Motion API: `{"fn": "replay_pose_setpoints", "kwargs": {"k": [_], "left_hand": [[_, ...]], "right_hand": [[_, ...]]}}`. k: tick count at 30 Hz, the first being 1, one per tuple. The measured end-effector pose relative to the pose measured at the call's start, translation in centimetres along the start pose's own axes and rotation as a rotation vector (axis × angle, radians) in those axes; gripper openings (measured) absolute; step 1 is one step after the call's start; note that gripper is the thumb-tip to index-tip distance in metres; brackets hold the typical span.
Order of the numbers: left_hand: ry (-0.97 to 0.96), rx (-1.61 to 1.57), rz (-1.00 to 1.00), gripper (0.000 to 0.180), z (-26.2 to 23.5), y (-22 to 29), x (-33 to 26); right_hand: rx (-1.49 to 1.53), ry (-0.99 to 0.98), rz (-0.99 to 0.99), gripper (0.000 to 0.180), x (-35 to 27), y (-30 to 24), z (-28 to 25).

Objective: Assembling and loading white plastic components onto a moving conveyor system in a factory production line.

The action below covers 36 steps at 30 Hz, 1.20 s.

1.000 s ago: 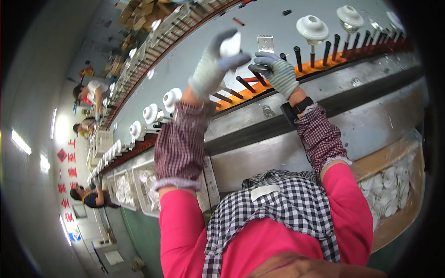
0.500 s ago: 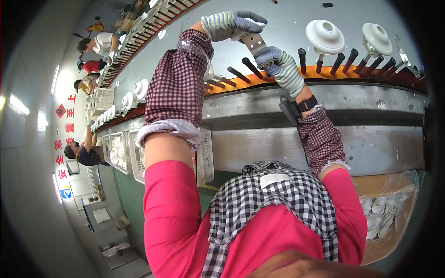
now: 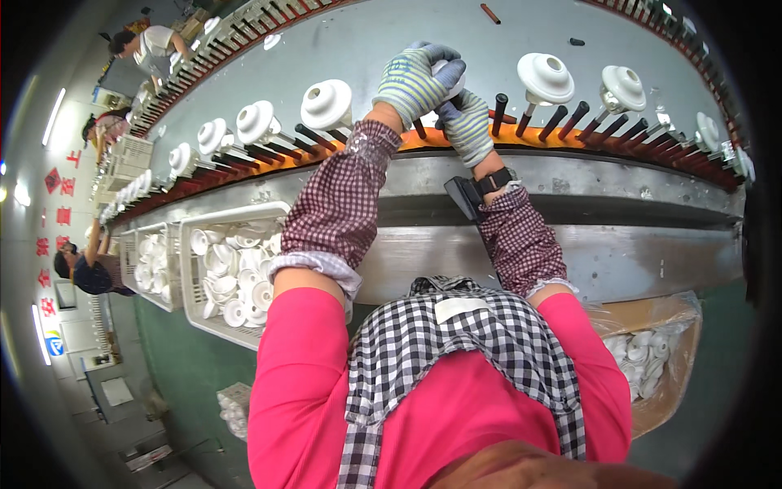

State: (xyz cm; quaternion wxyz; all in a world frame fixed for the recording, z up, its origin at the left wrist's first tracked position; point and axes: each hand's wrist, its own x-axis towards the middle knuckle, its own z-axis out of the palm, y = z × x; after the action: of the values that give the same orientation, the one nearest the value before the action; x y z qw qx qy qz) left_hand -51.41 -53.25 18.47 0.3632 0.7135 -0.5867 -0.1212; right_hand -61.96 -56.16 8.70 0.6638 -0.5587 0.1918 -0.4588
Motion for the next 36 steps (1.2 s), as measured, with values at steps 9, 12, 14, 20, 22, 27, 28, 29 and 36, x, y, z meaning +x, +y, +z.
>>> {"fn": "replay_pose_setpoints", "kwargs": {"k": [9, 12, 14, 20, 22, 27, 28, 29, 36], "left_hand": [[0.016, 0.046, 0.073, 0.051, -1.6, -6.0, -1.9], [0.026, 0.011, -0.007, 0.055, -2.3, -7.1, -2.8], [0.034, -0.020, -0.012, 0.062, -3.1, -7.4, -3.4], [0.068, -0.041, -0.220, 0.067, -12.4, -11.1, -11.9], [0.117, 0.157, -0.272, 0.066, -16.9, -13.1, -17.9], [0.145, 0.479, -0.709, 0.064, -25.6, -14.8, -35.8], [0.137, 0.520, -0.811, 0.064, -26.2, -14.3, -39.6], [0.129, 0.540, -0.898, 0.063, -26.6, -14.2, -43.0], [0.139, 0.553, -1.236, 0.060, -25.0, -10.7, -55.0]], "right_hand": [[-0.206, -0.096, 0.149, 0.032, -1.7, 1.7, 2.9], [-0.446, -0.165, 0.098, 0.054, -3.9, 0.1, 1.8], [-0.488, -0.180, 0.179, 0.054, -5.9, -1.4, 0.0], [-0.652, -0.231, 0.275, 0.040, -11.8, -4.3, -6.5], [-0.534, -0.140, 0.413, 0.032, -13.7, -4.7, -8.7], [-0.677, -0.199, 0.626, 0.028, -16.2, -4.6, -9.4], [-0.724, -0.184, 0.689, 0.028, -16.2, -4.3, -8.6], [-0.700, -0.275, 0.654, 0.029, -15.8, -4.1, -7.4], [-0.576, -0.626, 0.500, 0.027, -11.8, -2.8, 2.0]]}}
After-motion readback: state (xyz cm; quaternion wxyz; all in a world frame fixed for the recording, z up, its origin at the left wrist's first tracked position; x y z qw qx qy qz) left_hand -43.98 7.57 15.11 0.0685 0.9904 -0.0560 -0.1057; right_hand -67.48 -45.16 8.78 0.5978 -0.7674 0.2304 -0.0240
